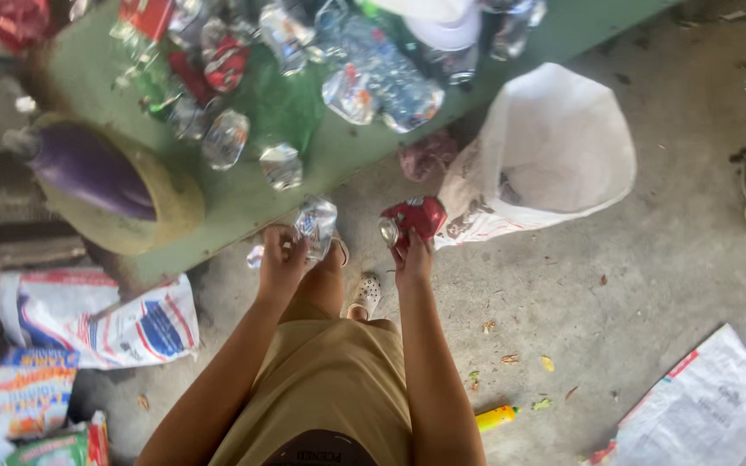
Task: The person picks up crushed aluminum cans from a table and places them into a white bag by hand, while organizing other plastic bottles and detergent jugs in the workspace.
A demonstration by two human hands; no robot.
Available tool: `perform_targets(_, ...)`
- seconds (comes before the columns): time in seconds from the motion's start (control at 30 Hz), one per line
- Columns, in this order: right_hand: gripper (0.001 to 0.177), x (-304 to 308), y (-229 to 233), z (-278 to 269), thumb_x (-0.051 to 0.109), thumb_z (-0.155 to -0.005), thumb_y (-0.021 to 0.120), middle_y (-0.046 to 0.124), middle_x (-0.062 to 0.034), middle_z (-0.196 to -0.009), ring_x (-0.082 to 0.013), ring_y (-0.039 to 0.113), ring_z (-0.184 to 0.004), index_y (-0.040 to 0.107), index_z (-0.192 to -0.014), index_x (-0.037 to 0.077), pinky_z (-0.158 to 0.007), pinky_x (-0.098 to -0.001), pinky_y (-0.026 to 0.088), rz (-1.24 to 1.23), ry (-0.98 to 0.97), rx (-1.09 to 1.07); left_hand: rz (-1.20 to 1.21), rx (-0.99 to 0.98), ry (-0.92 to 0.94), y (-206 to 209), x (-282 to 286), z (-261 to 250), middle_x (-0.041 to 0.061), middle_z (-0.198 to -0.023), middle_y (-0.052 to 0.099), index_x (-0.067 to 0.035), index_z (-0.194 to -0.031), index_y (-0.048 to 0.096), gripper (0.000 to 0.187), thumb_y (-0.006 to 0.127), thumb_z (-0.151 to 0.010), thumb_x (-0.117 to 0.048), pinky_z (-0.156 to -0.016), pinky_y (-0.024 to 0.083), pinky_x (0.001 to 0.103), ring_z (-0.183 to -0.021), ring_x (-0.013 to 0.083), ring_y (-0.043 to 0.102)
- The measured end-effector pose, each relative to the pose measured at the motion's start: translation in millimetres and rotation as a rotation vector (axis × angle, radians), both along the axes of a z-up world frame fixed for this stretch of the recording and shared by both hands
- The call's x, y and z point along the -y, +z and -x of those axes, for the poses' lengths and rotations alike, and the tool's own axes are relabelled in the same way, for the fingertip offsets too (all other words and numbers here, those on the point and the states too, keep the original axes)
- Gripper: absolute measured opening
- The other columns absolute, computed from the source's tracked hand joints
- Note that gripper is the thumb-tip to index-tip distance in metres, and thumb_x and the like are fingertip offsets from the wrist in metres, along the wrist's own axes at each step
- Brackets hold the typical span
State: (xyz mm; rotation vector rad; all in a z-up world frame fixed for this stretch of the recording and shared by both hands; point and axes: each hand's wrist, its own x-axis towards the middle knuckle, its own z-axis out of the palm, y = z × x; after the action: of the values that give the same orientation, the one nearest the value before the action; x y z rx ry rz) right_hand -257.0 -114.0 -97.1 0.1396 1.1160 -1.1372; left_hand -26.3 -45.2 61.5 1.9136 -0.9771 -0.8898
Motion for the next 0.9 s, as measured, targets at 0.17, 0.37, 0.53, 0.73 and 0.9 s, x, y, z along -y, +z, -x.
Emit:
perform_targets(0.17, 0.029, -26.7, -13.4, 4.5, 0.015, -0.098, 0.060, 0.072, -0.0044, -0.109, -0.0164, 0.070, -0.091, 0.063, -0.126, 0.013, -0.079, -0.0331, 0.060, -0.039, -0.044, 0.006, 0.024, -0.325, -0.012, 38.7, 48.5, 35.7, 0.006, -0.106, 0.065, -0.010, -0.118, 0.048, 0.042, 0.075, -0.087, -0.015, -0.070, 0.058, 0.034, -0.090, 0.0152, 0.066)
perform_targets(0.37, 0.029, -26.5, 3.5, -23.0, 0.006, -0.098, 0.060, 0.069, -0.0084, -0.104, -0.0200, 0.067, -0.085, 0.062, -0.127, 0.006, -0.077, -0.0362, 0.059, 0.144, 0.109, -0.061, -0.292, -0.621, -0.137, 32.6, 85.3, 72.1, 0.005, -0.116, 0.069, -0.012, -0.132, 0.054, 0.048, 0.069, -0.088, -0.026, -0.077, 0.059, 0.038, -0.103, 0.0190, 0.068)
perform_targets(0.53, 0.035, 6.8, 37.3, -26.6, -0.003, -0.096, 0.054, 0.070, -0.0041, -0.113, -0.0131, 0.065, -0.099, 0.062, -0.129, 0.002, -0.086, -0.0309, 0.055, 0.472, 0.097, 0.024, -0.358, -0.524, -0.256, 33.1, 122.3, 83.7, 0.008, -0.118, 0.070, -0.009, -0.131, 0.060, 0.047, 0.069, -0.088, -0.026, -0.078, 0.060, 0.042, -0.100, 0.0214, 0.070)
perform_targets(0.73, 0.042, 42.3, 59.1, -8.5, -0.004, -0.090, 0.050, 0.069, -0.0054, -0.111, -0.0144, 0.063, -0.099, 0.063, -0.130, 0.003, -0.089, -0.0296, 0.051, 0.420, 0.112, -0.132, -0.358, -0.374, -0.375, 22.0, 185.4, 92.4, 0.008, -0.116, 0.072, -0.005, -0.126, 0.065, 0.044, 0.077, -0.089, -0.024, -0.091, 0.055, 0.036, -0.104, 0.0185, 0.069)
perform_targets(0.9, 0.041, 62.4, 77.1, 41.8, 0.000, -0.091, 0.052, 0.068, -0.0076, -0.111, -0.0169, 0.063, -0.100, 0.063, -0.130, -0.001, -0.089, -0.0304, 0.051, 0.374, -0.040, -0.043, -0.472, -0.592, -0.450, 4.9, 225.4, 117.6, 0.009, -0.116, 0.075, -0.003, -0.124, 0.066, 0.046, 0.080, -0.085, -0.022, -0.101, 0.053, 0.035, -0.110, 0.0192, 0.070)
